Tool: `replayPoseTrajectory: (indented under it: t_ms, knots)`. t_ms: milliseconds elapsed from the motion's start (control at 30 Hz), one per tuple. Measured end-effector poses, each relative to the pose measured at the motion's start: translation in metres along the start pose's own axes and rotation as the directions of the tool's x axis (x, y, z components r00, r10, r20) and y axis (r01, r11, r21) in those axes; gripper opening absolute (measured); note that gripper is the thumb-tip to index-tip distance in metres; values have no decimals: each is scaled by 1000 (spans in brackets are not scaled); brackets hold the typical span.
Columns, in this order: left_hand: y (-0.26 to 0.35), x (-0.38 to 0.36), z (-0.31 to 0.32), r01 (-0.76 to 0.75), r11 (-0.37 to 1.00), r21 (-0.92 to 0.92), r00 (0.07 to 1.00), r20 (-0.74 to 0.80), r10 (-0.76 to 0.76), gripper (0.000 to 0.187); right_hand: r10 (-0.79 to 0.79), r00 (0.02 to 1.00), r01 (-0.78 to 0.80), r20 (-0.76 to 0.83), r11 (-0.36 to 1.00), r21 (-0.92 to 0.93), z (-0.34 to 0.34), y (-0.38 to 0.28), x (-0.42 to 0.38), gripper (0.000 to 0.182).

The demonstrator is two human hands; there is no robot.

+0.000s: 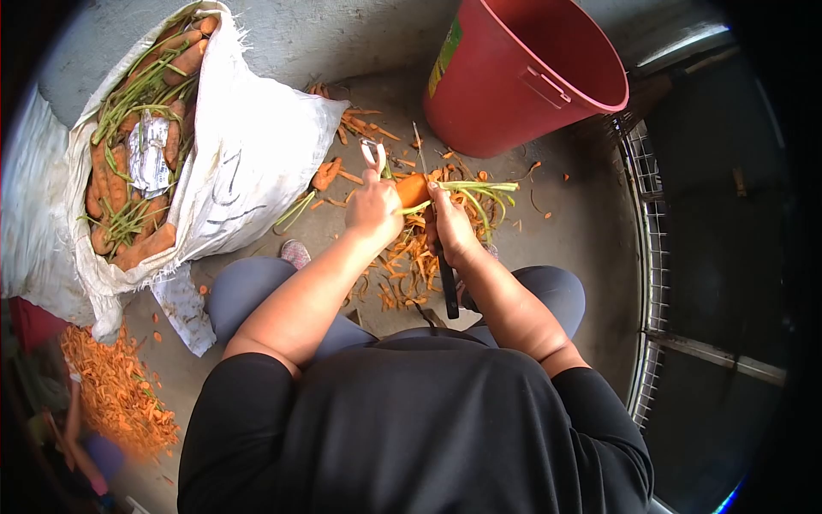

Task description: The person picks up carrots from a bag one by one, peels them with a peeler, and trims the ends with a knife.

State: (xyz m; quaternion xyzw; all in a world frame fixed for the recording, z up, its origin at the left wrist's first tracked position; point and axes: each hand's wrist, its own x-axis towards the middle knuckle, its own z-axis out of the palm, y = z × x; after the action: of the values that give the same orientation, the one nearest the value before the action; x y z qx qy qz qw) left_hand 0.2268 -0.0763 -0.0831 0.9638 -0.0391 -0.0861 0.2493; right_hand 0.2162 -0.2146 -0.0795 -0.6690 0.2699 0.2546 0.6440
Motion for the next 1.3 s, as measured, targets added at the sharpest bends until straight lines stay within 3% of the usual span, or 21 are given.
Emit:
replayPoseTrajectory:
  t_ms: [33,67,100,167,233,300,333,433,500,567,633,733,833,900,967,1033,1067,1167,1200,1267,1300]
  knots:
    - [-2,2,1,16,999,48,1000,10,-16,21,63,997,-66,42,995,72,0,0,0,53]
    - [-3,4,1,31,995,97,999,19,-33,23,131,963,-188,236,954,234,-3,-4,0,56]
    - [-5,8,-2,74,997,14,992,101,-75,25,194,906,-311,375,907,283,-12,-5,3,69]
    - [-9,16,-13,176,975,-139,954,268,-134,30,279,852,-445,442,832,332,-26,-11,7,83]
    - [-15,19,-20,311,806,-504,891,450,-62,27,347,805,-532,481,781,327,-37,-5,15,93]
    - [-23,21,-16,416,574,-705,829,554,81,13,248,786,-463,566,843,273,-44,-1,13,85]
    - [-23,21,-18,450,528,-720,793,594,135,11,157,855,-310,494,919,245,-42,1,9,81]
    - [-12,14,-22,382,606,-697,805,573,152,16,-154,940,114,305,983,145,-29,5,-4,63]
    - [-16,16,-7,366,550,-750,791,562,241,24,-225,853,-48,472,865,500,-26,1,-8,69]
    - [-11,14,-11,402,453,-796,800,546,249,27,-81,774,-364,628,755,546,-34,-11,-3,74]
    - [-12,18,-14,355,617,-702,851,517,98,34,-32,813,-385,581,719,578,-37,-14,-3,67]
    - [-14,20,-21,399,688,-606,856,516,-43,49,-106,860,-182,499,850,495,-39,-6,2,61]
    - [-16,20,-17,362,676,-641,863,504,16,45,-95,759,-304,644,824,478,-41,-17,-8,57]
    - [-13,17,-18,315,702,-639,844,527,102,40,-102,908,-28,406,952,304,-29,-15,-19,57]
    - [-3,11,-17,220,809,-545,837,532,131,31,-238,935,211,262,969,126,-14,-21,-27,55]
    - [7,4,-24,40,873,-485,868,450,210,29,-248,961,242,126,968,60,-11,-22,-21,52]
    - [1,5,-10,-106,884,-455,916,302,265,26,-270,955,260,122,961,91,-13,-27,-20,51]
    - [16,-3,-49,45,748,-662,896,358,263,48,-328,941,308,83,932,190,-27,-51,-17,39]
    - [13,0,-49,17,714,-700,920,290,262,43,-329,944,323,14,933,158,-34,-67,-17,28]
    - [0,7,-50,-323,650,-688,942,-169,290,30,-487,872,475,-48,819,322,-52,-114,-10,25]
    - [-2,5,-62,-330,644,-690,944,-246,220,30,-521,852,498,-54,774,391,-57,-151,-24,26]
